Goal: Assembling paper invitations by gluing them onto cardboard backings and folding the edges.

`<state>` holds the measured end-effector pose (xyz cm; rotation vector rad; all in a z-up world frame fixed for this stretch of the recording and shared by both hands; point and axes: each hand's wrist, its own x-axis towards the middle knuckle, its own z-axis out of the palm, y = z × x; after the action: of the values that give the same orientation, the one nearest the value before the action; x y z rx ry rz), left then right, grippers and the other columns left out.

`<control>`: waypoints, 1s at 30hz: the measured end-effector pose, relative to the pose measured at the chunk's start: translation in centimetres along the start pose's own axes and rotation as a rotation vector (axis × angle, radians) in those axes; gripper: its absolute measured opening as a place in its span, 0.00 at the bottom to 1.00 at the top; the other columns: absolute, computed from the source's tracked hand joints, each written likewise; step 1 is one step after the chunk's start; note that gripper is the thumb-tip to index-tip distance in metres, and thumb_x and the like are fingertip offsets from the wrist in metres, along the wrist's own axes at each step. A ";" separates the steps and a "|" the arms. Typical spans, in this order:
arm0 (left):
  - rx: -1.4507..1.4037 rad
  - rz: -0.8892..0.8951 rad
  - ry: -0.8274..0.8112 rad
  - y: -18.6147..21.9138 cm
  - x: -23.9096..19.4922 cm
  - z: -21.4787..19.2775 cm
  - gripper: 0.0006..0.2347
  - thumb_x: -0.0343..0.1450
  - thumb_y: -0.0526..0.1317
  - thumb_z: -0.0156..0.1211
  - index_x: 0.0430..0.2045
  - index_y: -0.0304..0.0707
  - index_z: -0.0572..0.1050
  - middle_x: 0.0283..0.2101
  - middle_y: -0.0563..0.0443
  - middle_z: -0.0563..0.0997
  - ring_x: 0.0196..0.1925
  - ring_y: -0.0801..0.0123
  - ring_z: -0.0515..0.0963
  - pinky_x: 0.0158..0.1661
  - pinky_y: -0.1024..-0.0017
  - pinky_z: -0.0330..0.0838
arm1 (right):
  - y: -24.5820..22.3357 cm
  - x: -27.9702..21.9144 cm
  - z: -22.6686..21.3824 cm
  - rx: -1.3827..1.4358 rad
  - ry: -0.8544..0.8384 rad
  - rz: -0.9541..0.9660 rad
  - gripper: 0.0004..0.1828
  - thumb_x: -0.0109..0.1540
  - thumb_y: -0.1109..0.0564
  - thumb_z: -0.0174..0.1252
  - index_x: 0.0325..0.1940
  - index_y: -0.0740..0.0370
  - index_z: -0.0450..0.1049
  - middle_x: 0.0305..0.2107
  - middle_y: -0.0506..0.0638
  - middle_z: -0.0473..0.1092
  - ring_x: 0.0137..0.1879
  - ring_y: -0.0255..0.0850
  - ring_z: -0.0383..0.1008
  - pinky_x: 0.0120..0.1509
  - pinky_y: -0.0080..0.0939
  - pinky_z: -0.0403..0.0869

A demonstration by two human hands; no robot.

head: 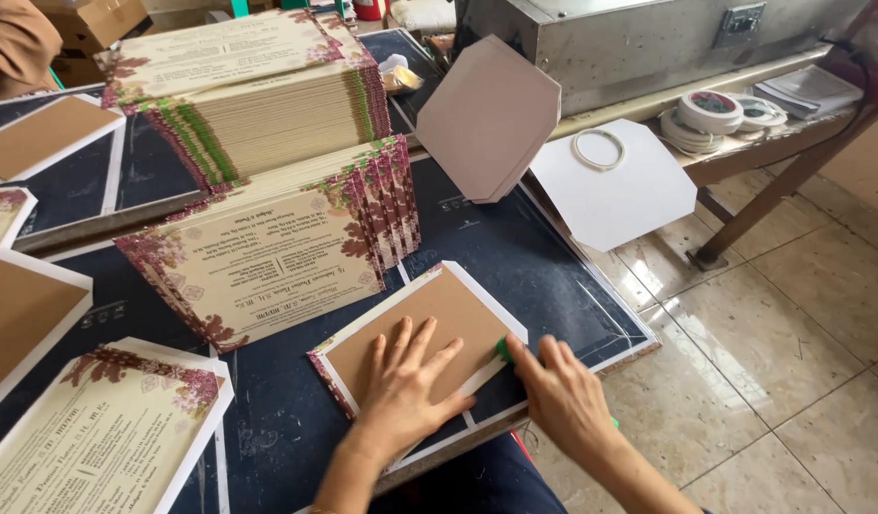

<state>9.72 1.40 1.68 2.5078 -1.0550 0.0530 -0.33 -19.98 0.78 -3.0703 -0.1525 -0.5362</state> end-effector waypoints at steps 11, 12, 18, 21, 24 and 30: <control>-0.278 0.082 -0.074 -1.6 -3.2 -2.0 0.23 0.71 0.52 0.55 0.59 0.46 0.71 0.70 0.43 0.60 0.73 0.55 0.54 0.67 0.54 0.43 | -1.9 -0.3 2.7 -0.007 -0.088 0.083 0.41 0.52 0.64 0.51 0.70 0.44 0.58 0.43 0.57 0.66 0.39 0.51 0.71 0.26 0.51 0.77; -0.278 0.076 -0.075 -1.6 -3.2 -1.5 0.23 0.71 0.52 0.55 0.59 0.46 0.71 0.70 0.43 0.60 0.73 0.55 0.54 0.67 0.54 0.43 | -1.7 0.2 1.7 -0.004 -0.091 0.078 0.41 0.52 0.64 0.51 0.70 0.44 0.58 0.43 0.57 0.66 0.39 0.51 0.71 0.26 0.51 0.77; -0.197 0.033 0.111 -2.8 -2.8 0.6 0.30 0.61 0.18 0.42 0.54 0.50 0.76 0.63 0.49 0.72 0.66 0.62 0.67 0.64 0.60 0.55 | -9.5 -1.5 1.5 -0.186 0.144 0.059 0.42 0.44 0.60 0.52 0.66 0.53 0.63 0.31 0.49 0.63 0.30 0.42 0.66 0.24 0.39 0.71; -0.284 0.019 0.089 -2.9 -3.1 0.0 0.26 0.61 0.21 0.49 0.53 0.46 0.76 0.62 0.49 0.73 0.67 0.61 0.67 0.65 0.58 0.53 | -11.1 -2.2 1.6 -0.072 0.162 -0.180 0.34 0.53 0.59 0.48 0.66 0.60 0.63 0.32 0.52 0.64 0.36 0.48 0.70 0.35 0.41 0.71; -0.333 0.052 0.078 -2.9 -3.1 -0.1 0.28 0.61 0.18 0.39 0.52 0.41 0.76 0.62 0.48 0.73 0.67 0.59 0.67 0.65 0.59 0.54 | -6.5 -0.4 0.5 0.172 -0.120 0.002 0.41 0.52 0.63 0.51 0.70 0.44 0.57 0.42 0.55 0.63 0.37 0.52 0.71 0.25 0.56 0.76; -0.301 0.004 0.107 -2.5 -2.6 0.1 0.33 0.56 0.12 0.40 0.52 0.41 0.77 0.60 0.47 0.75 0.66 0.63 0.69 0.66 0.61 0.54 | -3.8 1.6 0.2 0.039 -0.153 0.411 0.23 0.65 0.59 0.47 0.65 0.49 0.59 0.31 0.50 0.64 0.28 0.42 0.70 0.26 0.43 0.77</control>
<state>9.57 4.67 0.20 2.2079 -0.9481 0.0266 0.81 -16.01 1.14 -2.9745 0.4505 -0.2719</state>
